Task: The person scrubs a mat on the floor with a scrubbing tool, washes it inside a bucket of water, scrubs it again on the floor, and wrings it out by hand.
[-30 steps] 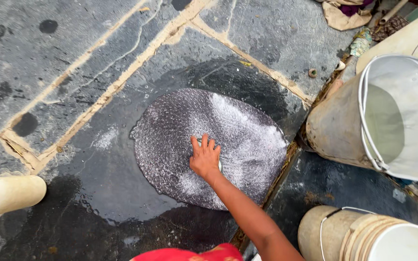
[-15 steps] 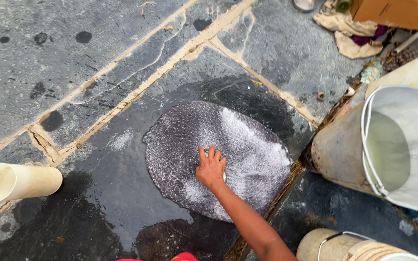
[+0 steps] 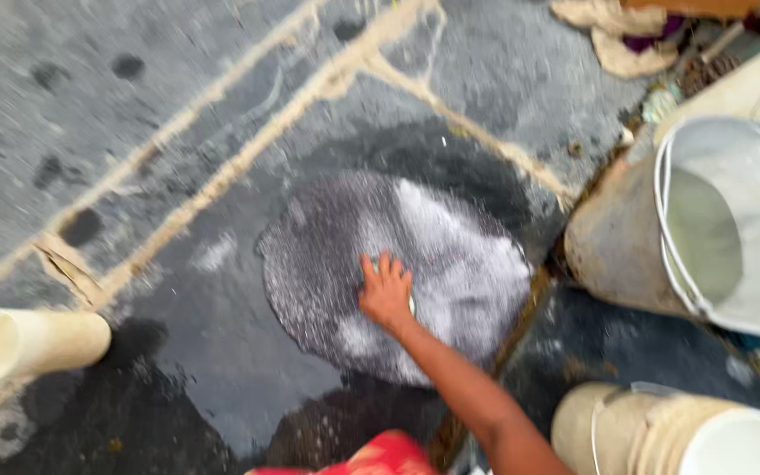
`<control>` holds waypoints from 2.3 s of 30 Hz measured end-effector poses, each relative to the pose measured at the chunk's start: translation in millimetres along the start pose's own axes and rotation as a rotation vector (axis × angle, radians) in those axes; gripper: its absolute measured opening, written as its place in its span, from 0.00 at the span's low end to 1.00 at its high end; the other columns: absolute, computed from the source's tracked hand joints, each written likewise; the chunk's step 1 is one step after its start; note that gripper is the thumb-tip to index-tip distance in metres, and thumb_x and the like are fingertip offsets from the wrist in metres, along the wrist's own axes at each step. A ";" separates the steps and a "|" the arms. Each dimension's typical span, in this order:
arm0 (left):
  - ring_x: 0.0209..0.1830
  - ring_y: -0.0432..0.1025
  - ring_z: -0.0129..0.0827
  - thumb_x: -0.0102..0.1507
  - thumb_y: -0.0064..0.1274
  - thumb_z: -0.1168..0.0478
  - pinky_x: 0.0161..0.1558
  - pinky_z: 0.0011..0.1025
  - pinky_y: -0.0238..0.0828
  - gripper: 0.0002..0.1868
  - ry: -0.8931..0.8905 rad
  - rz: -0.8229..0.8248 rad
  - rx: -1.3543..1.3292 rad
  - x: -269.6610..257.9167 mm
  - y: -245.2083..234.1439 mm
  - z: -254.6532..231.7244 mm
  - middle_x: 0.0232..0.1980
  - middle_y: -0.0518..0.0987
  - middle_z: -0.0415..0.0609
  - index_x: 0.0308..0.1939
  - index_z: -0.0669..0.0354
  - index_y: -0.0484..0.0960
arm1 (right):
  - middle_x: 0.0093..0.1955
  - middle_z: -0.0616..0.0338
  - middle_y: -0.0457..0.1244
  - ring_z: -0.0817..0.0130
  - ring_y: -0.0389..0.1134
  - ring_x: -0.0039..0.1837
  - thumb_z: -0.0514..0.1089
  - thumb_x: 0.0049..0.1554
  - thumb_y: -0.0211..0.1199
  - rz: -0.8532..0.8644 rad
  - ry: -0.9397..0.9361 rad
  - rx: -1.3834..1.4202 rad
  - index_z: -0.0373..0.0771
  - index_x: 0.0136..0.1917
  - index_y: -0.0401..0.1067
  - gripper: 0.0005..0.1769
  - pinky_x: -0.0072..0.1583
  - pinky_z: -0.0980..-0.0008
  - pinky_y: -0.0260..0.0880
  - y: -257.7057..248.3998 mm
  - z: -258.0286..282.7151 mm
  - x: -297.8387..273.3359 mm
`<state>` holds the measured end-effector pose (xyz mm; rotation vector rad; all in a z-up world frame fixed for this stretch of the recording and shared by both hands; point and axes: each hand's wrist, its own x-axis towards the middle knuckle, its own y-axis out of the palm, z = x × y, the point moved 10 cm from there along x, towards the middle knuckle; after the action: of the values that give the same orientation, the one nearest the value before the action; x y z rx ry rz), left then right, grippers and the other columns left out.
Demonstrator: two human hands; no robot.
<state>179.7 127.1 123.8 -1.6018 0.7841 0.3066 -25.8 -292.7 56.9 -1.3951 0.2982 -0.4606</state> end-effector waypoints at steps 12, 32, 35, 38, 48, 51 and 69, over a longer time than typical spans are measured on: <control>0.58 0.78 0.38 0.59 0.57 0.47 0.59 0.36 0.72 0.22 0.774 0.404 0.090 -50.8 74.0 -152.4 0.57 0.84 0.45 0.53 0.49 0.85 | 0.78 0.38 0.45 0.45 0.61 0.65 0.49 0.56 0.63 0.580 -0.030 -0.186 0.76 0.83 0.32 0.55 0.51 0.56 0.77 -27.4 -27.6 -47.9; 0.58 0.68 0.39 0.65 0.58 0.56 0.56 0.41 0.68 0.18 1.621 -0.204 0.786 38.5 151.1 -238.0 0.54 0.71 0.45 0.57 0.51 0.73 | 0.73 0.37 0.53 0.40 0.62 0.67 0.54 0.48 0.73 0.027 0.420 -0.076 0.61 0.81 0.50 0.53 0.60 0.44 0.71 -14.4 -148.6 -119.4; 0.59 0.67 0.42 0.61 0.53 0.56 0.52 0.42 0.67 0.30 1.334 -0.127 0.797 61.9 129.4 -222.0 0.58 0.71 0.48 0.67 0.54 0.68 | 0.73 0.33 0.53 0.37 0.62 0.65 0.52 0.48 0.74 -0.127 0.512 -0.041 0.55 0.82 0.52 0.54 0.59 0.42 0.69 -46.4 -149.6 -97.0; 0.62 0.66 0.45 0.58 0.52 0.54 0.55 0.43 0.66 0.34 1.528 -0.368 0.770 39.5 115.9 -236.7 0.67 0.70 0.52 0.70 0.53 0.69 | 0.61 0.42 0.65 0.48 0.68 0.60 0.51 0.51 0.67 -0.056 0.767 0.416 0.43 0.79 0.58 0.45 0.60 0.51 0.71 -28.7 -114.8 -92.2; 0.51 0.71 0.40 0.53 0.54 0.49 0.49 0.39 0.71 0.25 1.324 -0.370 0.702 40.2 143.5 -267.0 0.49 0.74 0.46 0.51 0.54 0.74 | 0.65 0.55 0.63 0.52 0.65 0.65 0.50 0.57 0.61 -0.072 0.053 0.104 0.53 0.67 0.68 0.24 0.67 0.52 0.68 -30.1 1.9 -124.1; 0.51 0.72 0.37 0.64 0.49 0.59 0.49 0.35 0.72 0.08 1.309 -0.378 0.875 52.0 165.0 -266.0 0.45 0.73 0.45 0.46 0.53 0.73 | 0.66 0.48 0.59 0.53 0.67 0.63 0.52 0.48 0.66 0.029 0.893 0.267 0.52 0.76 0.60 0.42 0.63 0.52 0.70 -34.4 -173.4 -180.9; 0.53 0.70 0.51 0.59 0.48 0.58 0.39 0.45 0.69 0.13 1.593 -0.518 0.885 38.6 238.8 -243.3 0.46 0.78 0.57 0.41 0.62 0.78 | 0.72 0.44 0.57 0.42 0.62 0.64 0.49 0.46 0.69 -0.189 -0.248 0.024 0.54 0.76 0.60 0.45 0.60 0.48 0.64 -17.9 104.2 -70.8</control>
<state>-1.9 -117.2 -34.4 -0.8485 1.2947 -1.6622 -41.9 -170.0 86.4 -1.4467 -0.0415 -0.4388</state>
